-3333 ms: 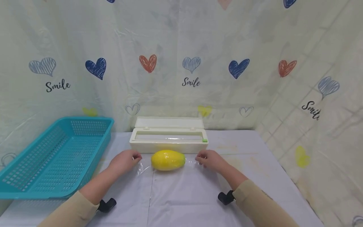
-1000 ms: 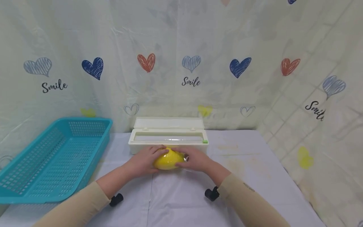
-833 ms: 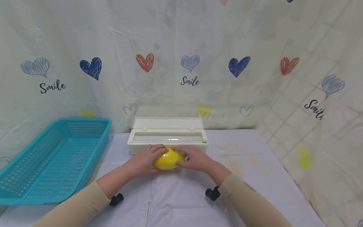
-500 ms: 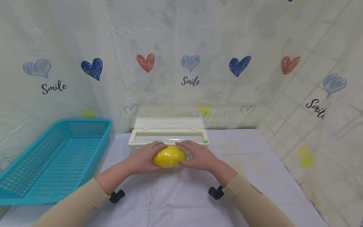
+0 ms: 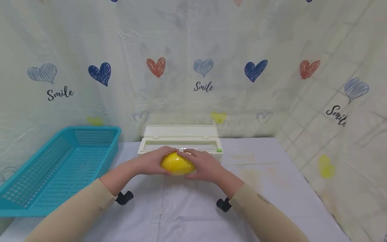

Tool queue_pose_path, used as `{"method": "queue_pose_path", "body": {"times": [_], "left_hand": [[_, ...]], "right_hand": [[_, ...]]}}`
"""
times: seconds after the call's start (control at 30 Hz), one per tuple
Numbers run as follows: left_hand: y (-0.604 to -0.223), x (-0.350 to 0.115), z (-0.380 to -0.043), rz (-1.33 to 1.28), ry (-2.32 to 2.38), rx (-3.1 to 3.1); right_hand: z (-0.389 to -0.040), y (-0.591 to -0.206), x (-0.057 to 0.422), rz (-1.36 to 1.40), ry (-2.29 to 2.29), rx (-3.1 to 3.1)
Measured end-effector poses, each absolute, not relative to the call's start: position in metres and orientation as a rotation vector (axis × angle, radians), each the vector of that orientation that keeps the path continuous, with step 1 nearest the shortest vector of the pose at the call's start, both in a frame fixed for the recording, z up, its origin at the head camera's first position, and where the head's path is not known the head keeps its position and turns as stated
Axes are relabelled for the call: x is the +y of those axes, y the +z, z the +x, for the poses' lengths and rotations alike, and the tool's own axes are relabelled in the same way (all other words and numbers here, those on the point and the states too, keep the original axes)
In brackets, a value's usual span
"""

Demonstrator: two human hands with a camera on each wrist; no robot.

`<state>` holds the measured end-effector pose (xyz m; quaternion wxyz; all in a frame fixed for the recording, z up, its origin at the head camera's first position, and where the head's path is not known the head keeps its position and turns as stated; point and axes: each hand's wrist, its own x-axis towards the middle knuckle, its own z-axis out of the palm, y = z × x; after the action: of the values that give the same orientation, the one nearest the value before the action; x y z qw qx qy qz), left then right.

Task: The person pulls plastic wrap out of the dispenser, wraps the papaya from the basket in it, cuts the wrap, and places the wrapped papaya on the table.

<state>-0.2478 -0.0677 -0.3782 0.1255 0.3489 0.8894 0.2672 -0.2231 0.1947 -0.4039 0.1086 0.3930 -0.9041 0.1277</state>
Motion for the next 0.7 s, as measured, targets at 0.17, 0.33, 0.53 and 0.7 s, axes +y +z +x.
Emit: {"method": "queue_pose_path", "body": {"times": [0.17,0.33,0.53,0.7], "left_hand": [[-0.373,-0.069,-0.255,0.951,0.822,2.508],[-0.370,-0.074,-0.262,0.851,0.909,2.459],[-0.359,-0.077,-0.256,0.948,0.709,2.704],[-0.363,-0.074,-0.244,1.280,0.340,2.920]], "right_hand": [[-0.227,-0.403,0.193,1.105,0.410,-2.725],[-0.228,-0.398,0.190,1.046,0.502,-2.789],[-0.231,-0.396,0.190,1.005,0.543,-2.820],[-0.233,-0.394,0.190,0.976,0.575,-2.858]]}}
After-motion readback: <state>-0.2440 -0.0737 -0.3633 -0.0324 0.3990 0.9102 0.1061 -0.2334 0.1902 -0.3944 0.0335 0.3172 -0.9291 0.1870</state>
